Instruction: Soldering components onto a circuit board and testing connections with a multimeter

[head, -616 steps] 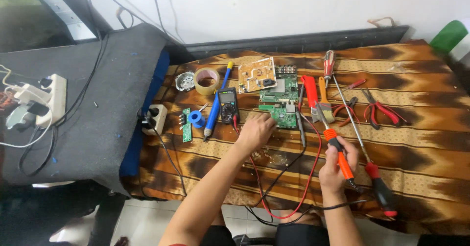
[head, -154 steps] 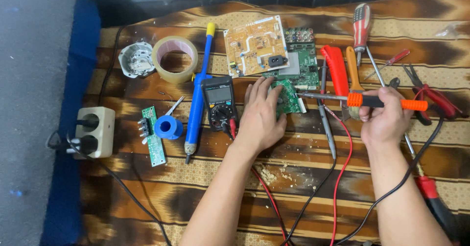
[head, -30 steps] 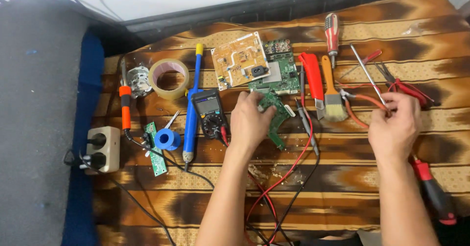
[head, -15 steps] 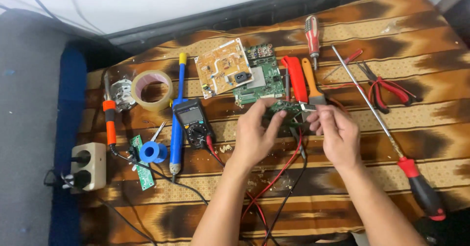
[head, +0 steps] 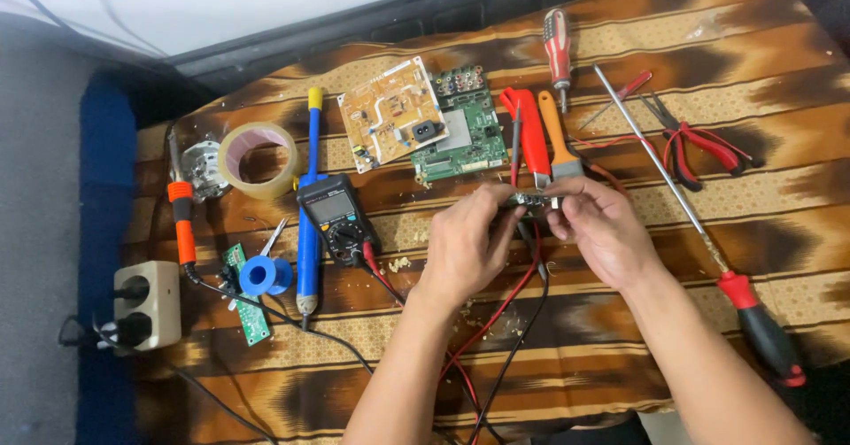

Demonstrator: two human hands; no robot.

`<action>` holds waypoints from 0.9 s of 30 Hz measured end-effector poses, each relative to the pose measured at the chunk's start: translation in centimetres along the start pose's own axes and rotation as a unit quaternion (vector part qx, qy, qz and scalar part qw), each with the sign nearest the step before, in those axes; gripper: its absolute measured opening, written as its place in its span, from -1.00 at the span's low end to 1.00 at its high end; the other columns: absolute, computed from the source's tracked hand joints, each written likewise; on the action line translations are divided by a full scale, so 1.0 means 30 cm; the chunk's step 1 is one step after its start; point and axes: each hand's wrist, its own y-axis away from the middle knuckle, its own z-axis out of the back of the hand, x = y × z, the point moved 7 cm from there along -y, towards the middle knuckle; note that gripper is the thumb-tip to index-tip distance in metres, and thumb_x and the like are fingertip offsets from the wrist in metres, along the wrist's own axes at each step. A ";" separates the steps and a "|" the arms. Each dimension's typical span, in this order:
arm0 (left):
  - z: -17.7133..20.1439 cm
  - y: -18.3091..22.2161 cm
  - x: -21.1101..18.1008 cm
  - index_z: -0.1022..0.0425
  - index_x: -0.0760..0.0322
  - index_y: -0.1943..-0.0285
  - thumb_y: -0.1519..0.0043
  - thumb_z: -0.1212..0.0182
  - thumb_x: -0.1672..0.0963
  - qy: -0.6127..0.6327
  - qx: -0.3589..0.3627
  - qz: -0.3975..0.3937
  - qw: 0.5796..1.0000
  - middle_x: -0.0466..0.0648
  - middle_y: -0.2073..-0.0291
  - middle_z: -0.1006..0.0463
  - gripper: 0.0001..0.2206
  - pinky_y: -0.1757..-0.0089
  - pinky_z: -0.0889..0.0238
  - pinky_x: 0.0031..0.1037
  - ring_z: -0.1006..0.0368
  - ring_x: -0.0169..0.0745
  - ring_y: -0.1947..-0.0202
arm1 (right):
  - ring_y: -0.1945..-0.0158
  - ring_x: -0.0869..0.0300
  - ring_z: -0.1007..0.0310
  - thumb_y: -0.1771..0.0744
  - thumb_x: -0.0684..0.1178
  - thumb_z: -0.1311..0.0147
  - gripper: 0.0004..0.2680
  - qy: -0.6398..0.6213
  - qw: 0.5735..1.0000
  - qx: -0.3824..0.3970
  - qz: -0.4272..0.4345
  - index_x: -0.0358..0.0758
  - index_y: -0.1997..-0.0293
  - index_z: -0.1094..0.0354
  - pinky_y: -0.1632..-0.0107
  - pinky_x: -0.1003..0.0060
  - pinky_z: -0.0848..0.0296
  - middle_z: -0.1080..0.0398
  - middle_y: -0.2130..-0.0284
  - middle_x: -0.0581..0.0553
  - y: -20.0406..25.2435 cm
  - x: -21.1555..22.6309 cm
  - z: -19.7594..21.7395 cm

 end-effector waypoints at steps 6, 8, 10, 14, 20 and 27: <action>-0.002 0.014 0.046 -0.48 0.21 -0.05 -0.27 -0.27 0.14 0.022 -0.011 0.044 0.999 0.08 0.43 -0.58 -0.80 0.35 -0.47 -0.13 -0.60 0.22 0.36 | 0.31 0.31 -0.29 -0.38 -0.11 -0.16 -0.84 0.108 0.987 -0.010 0.117 -0.44 0.04 -0.42 0.25 0.47 -0.34 -0.38 0.30 -0.10 -0.017 -0.019 0.033; 0.004 0.004 0.039 -0.48 0.22 -0.06 -0.28 -0.26 0.14 0.026 -0.015 0.051 0.998 0.11 0.43 -0.58 -0.79 0.35 -0.46 -0.11 -0.60 0.24 0.36 | 0.28 0.27 -0.35 -0.37 -0.12 -0.19 -0.86 0.147 0.978 -0.019 0.148 -0.43 0.09 -0.43 0.20 0.42 -0.39 -0.40 0.29 -0.14 -0.006 0.024 0.002; 0.011 -0.004 0.039 -0.47 0.23 -0.07 -0.28 -0.25 0.13 0.030 -0.019 0.056 0.998 0.13 0.43 -0.58 -0.79 0.35 -0.45 -0.09 -0.59 0.27 0.35 | 0.25 0.23 -0.40 -0.37 -0.13 -0.22 -0.88 0.187 0.965 -0.029 0.180 -0.41 0.14 -0.44 0.16 0.37 -0.43 -0.42 0.28 -0.19 0.003 0.061 -0.022; 0.016 -0.005 0.058 -0.46 0.29 -0.05 -0.29 -0.24 0.14 0.056 -0.017 0.075 0.995 0.21 0.43 -0.57 -0.80 0.34 -0.43 -0.04 -0.57 0.37 0.34 | 0.20 0.25 -0.43 -0.37 -0.15 -0.23 -0.91 0.261 0.940 -0.060 0.210 -0.36 0.17 -0.47 0.09 0.34 -0.48 -0.46 0.29 -0.15 0.019 0.085 -0.038; 0.020 -0.008 0.074 -0.47 0.28 -0.05 -0.29 -0.26 0.14 0.040 -0.020 0.072 0.996 0.15 0.35 -0.58 -0.79 0.26 -0.45 -0.08 -0.58 0.31 0.28 | 0.34 0.21 -0.42 -0.40 -0.16 -0.09 -0.89 0.172 0.967 -0.026 0.184 -0.44 0.11 -0.43 0.25 0.33 -0.51 -0.43 0.32 -0.25 0.023 0.065 -0.039; 0.006 0.001 0.081 -0.46 0.30 -0.05 -0.29 -0.24 0.14 0.029 0.002 0.083 0.996 0.18 0.35 -0.56 -0.80 0.25 -0.44 -0.03 -0.57 0.34 0.26 | 0.27 0.12 -0.51 -0.30 -0.23 -0.32 -0.73 0.303 0.907 -0.064 0.285 -0.47 -0.08 -0.38 0.26 0.34 -0.49 -0.47 0.18 -0.29 0.058 0.136 -0.082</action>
